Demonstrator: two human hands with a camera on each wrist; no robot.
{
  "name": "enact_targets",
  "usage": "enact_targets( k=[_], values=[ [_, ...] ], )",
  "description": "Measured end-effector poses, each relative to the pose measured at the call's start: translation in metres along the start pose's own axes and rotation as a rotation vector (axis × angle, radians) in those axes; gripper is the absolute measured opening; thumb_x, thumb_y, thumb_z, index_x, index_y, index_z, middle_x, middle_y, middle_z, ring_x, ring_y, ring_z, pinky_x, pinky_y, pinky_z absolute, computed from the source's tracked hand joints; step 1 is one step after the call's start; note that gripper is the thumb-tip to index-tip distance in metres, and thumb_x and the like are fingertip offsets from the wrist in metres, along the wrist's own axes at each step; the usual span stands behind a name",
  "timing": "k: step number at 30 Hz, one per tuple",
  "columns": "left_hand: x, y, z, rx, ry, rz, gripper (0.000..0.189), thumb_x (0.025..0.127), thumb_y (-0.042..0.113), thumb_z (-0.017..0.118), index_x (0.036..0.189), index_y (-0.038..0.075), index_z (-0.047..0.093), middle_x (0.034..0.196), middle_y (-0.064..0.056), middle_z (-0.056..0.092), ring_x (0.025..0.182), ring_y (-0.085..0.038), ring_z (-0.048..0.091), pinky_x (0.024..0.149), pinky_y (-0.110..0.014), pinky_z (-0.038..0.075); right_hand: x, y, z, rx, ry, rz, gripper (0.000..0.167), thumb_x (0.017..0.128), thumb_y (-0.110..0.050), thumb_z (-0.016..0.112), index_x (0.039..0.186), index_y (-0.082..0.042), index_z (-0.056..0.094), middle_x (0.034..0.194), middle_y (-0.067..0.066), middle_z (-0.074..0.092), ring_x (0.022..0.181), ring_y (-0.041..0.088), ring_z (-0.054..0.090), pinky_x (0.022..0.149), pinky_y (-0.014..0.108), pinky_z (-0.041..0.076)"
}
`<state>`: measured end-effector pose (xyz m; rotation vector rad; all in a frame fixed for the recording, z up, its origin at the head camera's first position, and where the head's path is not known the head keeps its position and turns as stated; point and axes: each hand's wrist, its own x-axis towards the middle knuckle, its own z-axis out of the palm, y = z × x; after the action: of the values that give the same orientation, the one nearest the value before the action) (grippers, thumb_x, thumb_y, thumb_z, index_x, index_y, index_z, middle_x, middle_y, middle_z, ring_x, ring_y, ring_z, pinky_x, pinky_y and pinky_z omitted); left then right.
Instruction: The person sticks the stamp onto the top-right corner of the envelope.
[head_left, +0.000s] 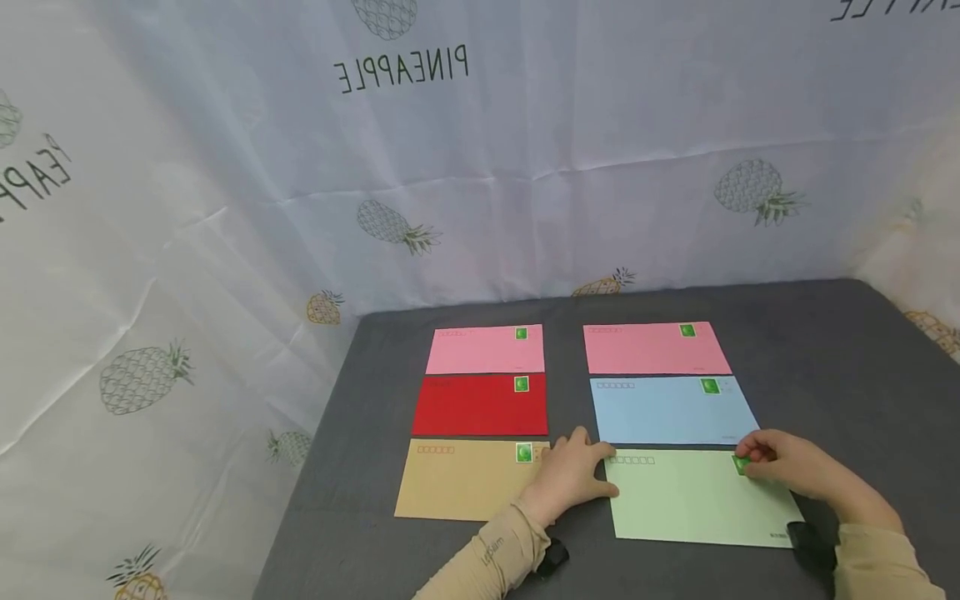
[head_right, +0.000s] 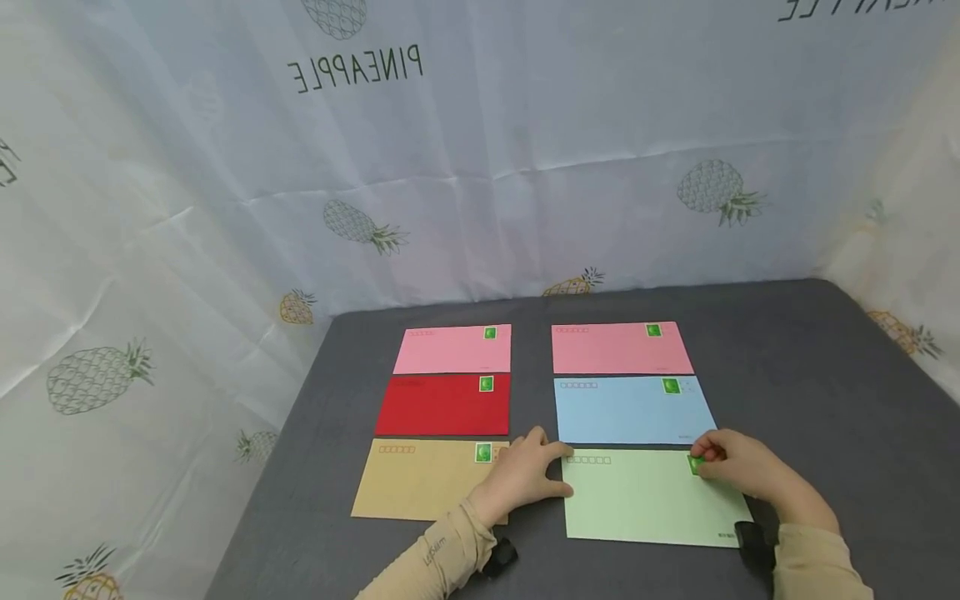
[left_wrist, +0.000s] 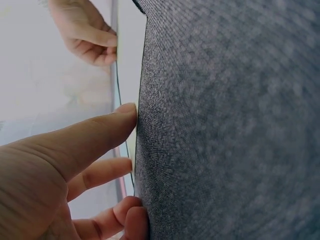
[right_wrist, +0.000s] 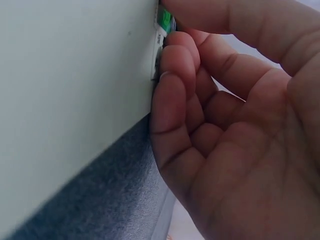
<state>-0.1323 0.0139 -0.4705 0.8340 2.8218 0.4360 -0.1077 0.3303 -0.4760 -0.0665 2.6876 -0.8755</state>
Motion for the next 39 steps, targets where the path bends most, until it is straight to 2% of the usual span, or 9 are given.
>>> enact_targets(
  k=[10, 16, 20, 24, 29, 34, 36, 39],
  values=[
    [0.001, 0.000, 0.003, 0.036, 0.011, 0.020, 0.047, 0.076, 0.042, 0.072, 0.121, 0.032, 0.060, 0.097, 0.001, 0.054, 0.073, -0.009, 0.043, 0.061, -0.027, 0.033, 0.003, -0.002, 0.001, -0.038, 0.024, 0.005, 0.019, 0.077, -0.012, 0.064, 0.092, -0.001, 0.060, 0.080, 0.001, 0.050, 0.069, 0.000, 0.038, 0.060, 0.022, 0.033],
    [-0.001, -0.002, 0.005, 0.018, 0.026, 0.030, 0.050, 0.076, 0.042, 0.073, 0.123, 0.032, 0.059, 0.095, 0.002, 0.054, 0.073, -0.008, 0.041, 0.060, -0.026, 0.031, 0.003, 0.000, 0.001, -0.031, 0.013, 0.026, 0.020, 0.081, -0.021, 0.067, 0.093, -0.006, 0.062, 0.081, 0.000, 0.053, 0.070, 0.000, 0.040, 0.060, 0.022, 0.033],
    [-0.003, -0.004, 0.006, 0.027, 0.040, 0.057, 0.047, 0.077, 0.043, 0.072, 0.121, 0.032, 0.060, 0.091, 0.004, 0.054, 0.072, -0.006, 0.039, 0.059, -0.024, 0.030, 0.001, -0.002, -0.001, -0.048, 0.026, 0.029, 0.028, 0.084, -0.028, 0.065, 0.102, -0.006, 0.063, 0.077, -0.001, 0.050, 0.064, 0.001, 0.039, 0.056, 0.023, 0.031],
    [-0.002, -0.007, 0.003, 0.054, 0.068, 0.104, 0.042, 0.078, 0.046, 0.070, 0.117, 0.030, 0.064, 0.090, 0.005, 0.054, 0.071, -0.004, 0.038, 0.059, -0.019, 0.028, 0.002, -0.009, -0.006, -0.079, 0.113, -0.016, 0.038, 0.086, -0.030, 0.064, 0.113, -0.003, 0.060, 0.073, -0.001, 0.045, 0.058, 0.002, 0.035, 0.051, 0.023, 0.029],
    [0.003, -0.016, -0.008, 0.039, 0.124, 0.135, 0.041, 0.081, 0.049, 0.065, 0.115, 0.026, 0.066, 0.090, 0.005, 0.052, 0.073, -0.002, 0.035, 0.061, -0.014, 0.025, 0.005, -0.022, -0.020, -0.116, 0.225, -0.096, 0.037, 0.089, -0.028, 0.062, 0.114, -0.002, 0.059, 0.072, -0.001, 0.043, 0.060, 0.002, 0.034, 0.050, 0.024, 0.029],
    [0.007, -0.032, -0.029, 0.058, 0.219, 0.159, 0.044, 0.088, 0.053, 0.053, 0.118, 0.022, 0.063, 0.091, 0.004, 0.052, 0.077, -0.004, 0.039, 0.064, -0.015, 0.025, 0.009, -0.030, -0.038, -0.138, 0.264, -0.156, 0.032, 0.091, -0.025, 0.058, 0.114, -0.002, 0.060, 0.076, -0.001, 0.049, 0.062, 0.000, 0.036, 0.053, 0.022, 0.032],
    [0.007, -0.040, -0.038, 0.090, 0.263, 0.160, 0.045, 0.091, 0.053, 0.048, 0.120, 0.021, 0.061, 0.096, 0.003, 0.054, 0.081, -0.006, 0.044, 0.066, -0.017, 0.027, 0.011, -0.032, -0.045, -0.150, 0.279, -0.164, 0.033, 0.092, -0.025, 0.058, 0.114, -0.001, 0.060, 0.080, 0.000, 0.054, 0.064, -0.001, 0.037, 0.054, 0.022, 0.035],
    [0.007, -0.055, -0.052, 0.119, 0.299, 0.134, 0.050, 0.093, 0.055, 0.042, 0.126, 0.021, 0.057, 0.109, 0.001, 0.056, 0.095, -0.011, 0.050, 0.072, -0.023, 0.034, 0.014, -0.034, -0.054, -0.165, 0.322, -0.177, 0.033, 0.090, -0.025, 0.060, 0.112, -0.001, 0.061, 0.089, 0.005, 0.059, 0.069, -0.006, 0.038, 0.057, 0.021, 0.039]
  ],
)
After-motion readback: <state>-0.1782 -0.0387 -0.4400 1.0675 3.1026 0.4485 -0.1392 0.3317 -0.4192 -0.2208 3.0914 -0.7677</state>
